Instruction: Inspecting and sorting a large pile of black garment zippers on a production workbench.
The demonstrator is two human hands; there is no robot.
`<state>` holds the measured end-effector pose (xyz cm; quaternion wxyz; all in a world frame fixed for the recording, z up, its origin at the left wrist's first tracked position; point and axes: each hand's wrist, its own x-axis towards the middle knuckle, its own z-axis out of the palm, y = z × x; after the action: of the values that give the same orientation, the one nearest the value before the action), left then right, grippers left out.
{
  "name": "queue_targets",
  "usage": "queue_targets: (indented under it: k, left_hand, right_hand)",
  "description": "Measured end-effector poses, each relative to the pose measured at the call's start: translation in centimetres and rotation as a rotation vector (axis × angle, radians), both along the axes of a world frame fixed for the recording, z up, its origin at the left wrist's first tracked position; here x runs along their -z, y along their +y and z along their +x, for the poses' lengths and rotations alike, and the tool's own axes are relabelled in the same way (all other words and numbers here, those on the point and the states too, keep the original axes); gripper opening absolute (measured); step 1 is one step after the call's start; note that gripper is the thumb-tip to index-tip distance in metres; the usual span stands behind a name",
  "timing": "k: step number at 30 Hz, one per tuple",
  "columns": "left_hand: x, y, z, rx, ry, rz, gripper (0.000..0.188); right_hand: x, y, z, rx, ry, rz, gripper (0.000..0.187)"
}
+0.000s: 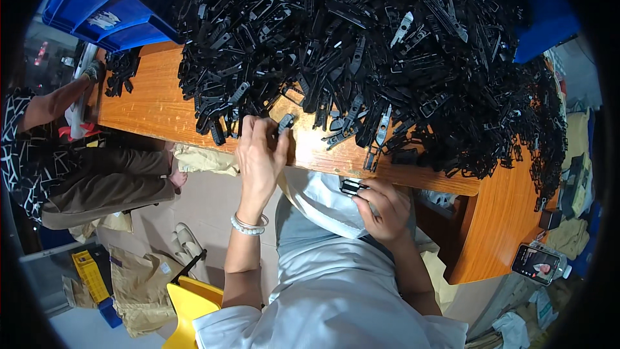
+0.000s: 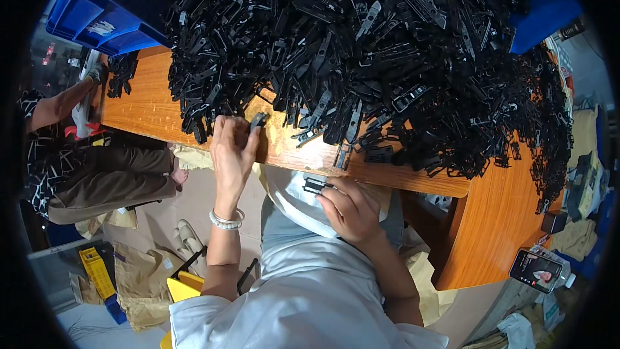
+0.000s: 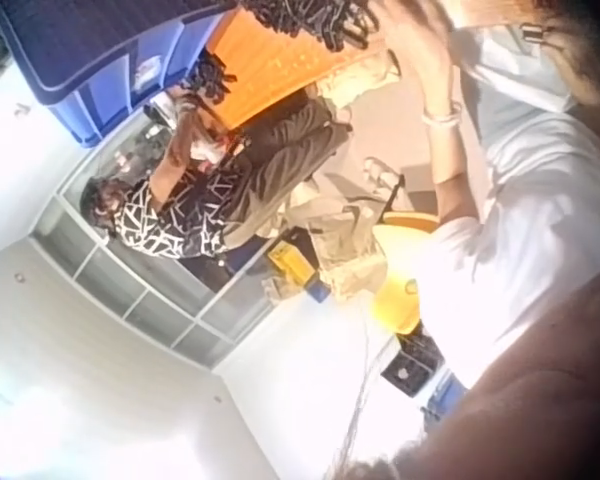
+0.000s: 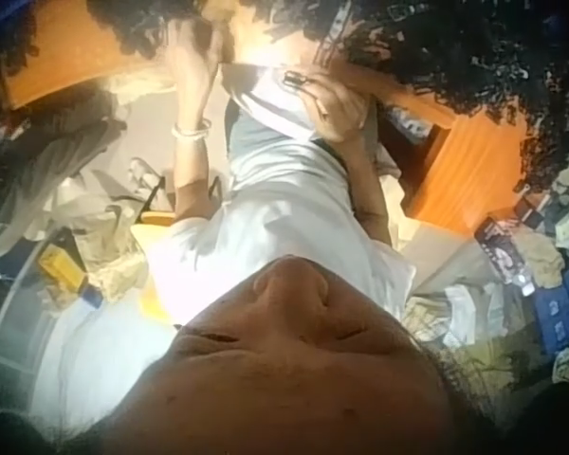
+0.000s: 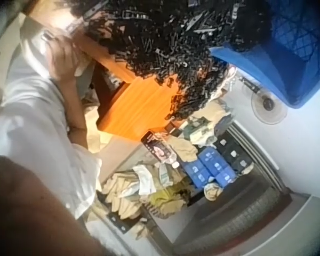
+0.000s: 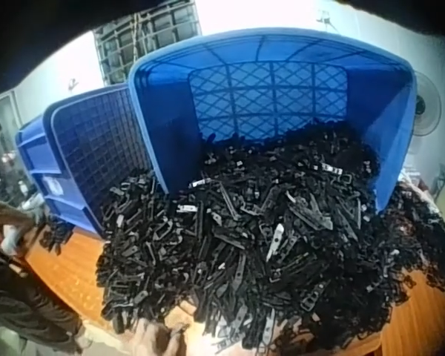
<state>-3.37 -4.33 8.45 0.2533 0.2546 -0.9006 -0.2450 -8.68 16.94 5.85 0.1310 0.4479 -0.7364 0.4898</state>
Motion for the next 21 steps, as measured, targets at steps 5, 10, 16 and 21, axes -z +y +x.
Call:
queue_targets:
  k: [5,10,16,21]
  left_hand:
    - [0.2,0.7,0.3,0.119,0.033,0.092,0.011]
    - [0.3,1.0,0.4,0.264,0.125,-0.054,0.015]
    - [-0.9,-0.2,0.2,0.317,-0.163,-0.064,0.033]
    - [-0.3,-0.8,0.4,0.417,-0.176,-0.042,0.016]
  right_hand:
    - [0.0,0.0,0.2,0.0,-0.025,0.003,0.029]
    - [0.1,0.0,0.3,0.013,-0.038,-0.005,0.03]
    - [0.1,0.1,0.4,0.036,-0.055,0.001,0.029]
    - [0.0,0.0,0.6,0.046,-0.12,-0.02,0.026]
